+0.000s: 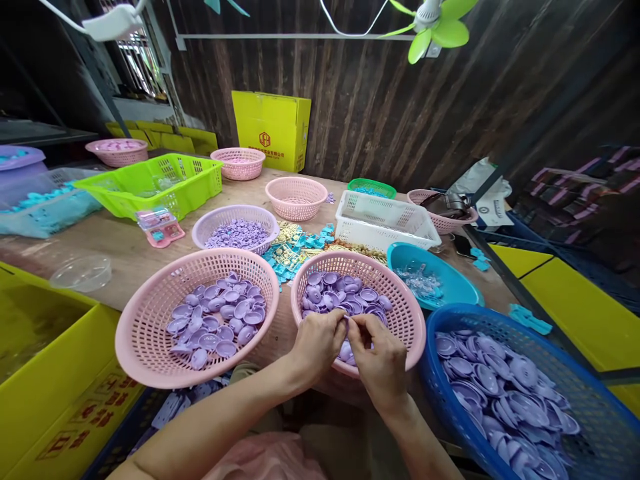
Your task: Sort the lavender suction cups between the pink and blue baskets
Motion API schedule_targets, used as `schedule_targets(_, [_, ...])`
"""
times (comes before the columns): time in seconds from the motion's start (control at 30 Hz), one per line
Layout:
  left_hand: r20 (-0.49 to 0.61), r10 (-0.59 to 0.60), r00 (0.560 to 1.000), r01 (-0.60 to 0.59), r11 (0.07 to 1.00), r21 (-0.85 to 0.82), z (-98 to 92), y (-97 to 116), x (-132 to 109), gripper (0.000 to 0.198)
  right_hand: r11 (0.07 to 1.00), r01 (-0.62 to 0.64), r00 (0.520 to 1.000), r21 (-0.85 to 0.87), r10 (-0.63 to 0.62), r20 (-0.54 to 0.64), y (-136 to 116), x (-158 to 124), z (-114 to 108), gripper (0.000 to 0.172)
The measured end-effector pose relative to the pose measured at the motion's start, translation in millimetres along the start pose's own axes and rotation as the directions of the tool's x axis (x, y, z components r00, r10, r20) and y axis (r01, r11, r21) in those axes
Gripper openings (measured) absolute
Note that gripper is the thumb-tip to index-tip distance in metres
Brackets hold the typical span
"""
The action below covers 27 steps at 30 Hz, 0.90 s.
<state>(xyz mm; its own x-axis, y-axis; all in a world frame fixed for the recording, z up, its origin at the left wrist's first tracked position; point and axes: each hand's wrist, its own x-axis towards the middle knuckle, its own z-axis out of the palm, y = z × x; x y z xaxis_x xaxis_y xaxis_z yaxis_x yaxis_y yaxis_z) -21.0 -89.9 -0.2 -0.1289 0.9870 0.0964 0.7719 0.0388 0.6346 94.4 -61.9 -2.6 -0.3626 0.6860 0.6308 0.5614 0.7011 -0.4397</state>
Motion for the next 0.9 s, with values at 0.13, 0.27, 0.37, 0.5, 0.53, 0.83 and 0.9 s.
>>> schedule_targets(0.13, [0.041,-0.03,0.999,0.025,0.993,0.113,-2.5,2,-3,0.026,1.0,-0.003,1.0,0.028,0.003,0.006,-5,0,3,0.019])
schedule_targets(0.27, [0.039,-0.026,0.999,0.021,0.992,0.125,-2.7,0,-6,0.027,0.995,-0.037,0.999,0.09,0.036,0.015,-7,-2,8,0.02])
schedule_targets(0.37, [0.066,-0.039,0.997,0.029,0.988,0.149,-0.3,-4,-7,0.027,0.986,-0.073,0.997,0.151,0.068,0.039,-6,-4,14,0.021])
schedule_targets(0.5, [0.112,-0.066,0.991,0.043,0.979,0.198,-10.4,-13,-6,0.027,0.953,-0.099,0.988,0.287,0.058,0.146,-3,-3,18,0.022])
schedule_targets(0.53, [0.11,-0.077,0.991,0.053,0.977,0.208,-18.5,-18,-6,0.027,0.944,-0.104,0.983,0.313,0.05,0.177,0,-3,18,0.021])
schedule_targets(0.83, [-0.191,-0.427,0.884,0.46,0.715,0.527,-125.6,-104,-29,0.04,0.977,-0.203,0.947,-0.065,0.213,0.242,93,1,-6,0.016])
schedule_targets(0.9, [-0.227,-0.421,0.878,0.465,0.635,0.617,-123.1,-112,-33,0.047,0.96,-0.203,0.922,-0.191,0.253,0.292,110,1,-7,0.016])
